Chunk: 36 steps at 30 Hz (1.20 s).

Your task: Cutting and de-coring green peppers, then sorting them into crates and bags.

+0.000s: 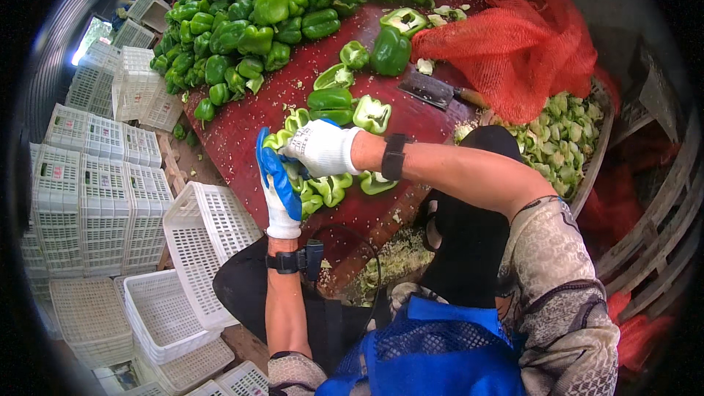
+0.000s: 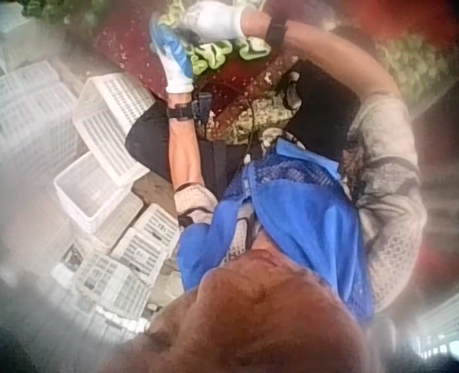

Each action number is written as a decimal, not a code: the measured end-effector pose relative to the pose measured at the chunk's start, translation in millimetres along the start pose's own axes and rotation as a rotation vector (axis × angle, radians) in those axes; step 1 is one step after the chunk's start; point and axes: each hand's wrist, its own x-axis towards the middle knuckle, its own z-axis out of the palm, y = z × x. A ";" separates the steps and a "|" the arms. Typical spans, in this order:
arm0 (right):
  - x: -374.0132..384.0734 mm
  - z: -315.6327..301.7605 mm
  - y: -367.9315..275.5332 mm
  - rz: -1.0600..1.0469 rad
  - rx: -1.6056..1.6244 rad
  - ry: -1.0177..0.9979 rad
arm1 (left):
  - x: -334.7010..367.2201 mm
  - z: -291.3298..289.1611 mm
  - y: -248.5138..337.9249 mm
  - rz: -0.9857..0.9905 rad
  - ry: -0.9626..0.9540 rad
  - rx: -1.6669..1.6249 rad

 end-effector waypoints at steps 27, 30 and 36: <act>-25.3 23.5 1.6 0.043 0.127 0.268 | -3.4 7.4 -15.5 0.487 0.044 0.444; -30.6 30.5 45.4 -0.043 -0.037 0.477 | 3.7 -3.9 -7.6 0.414 0.282 0.525; -124.5 -121.6 151.9 0.587 -0.465 0.114 | 19.4 -209.3 -31.8 0.226 0.591 -0.848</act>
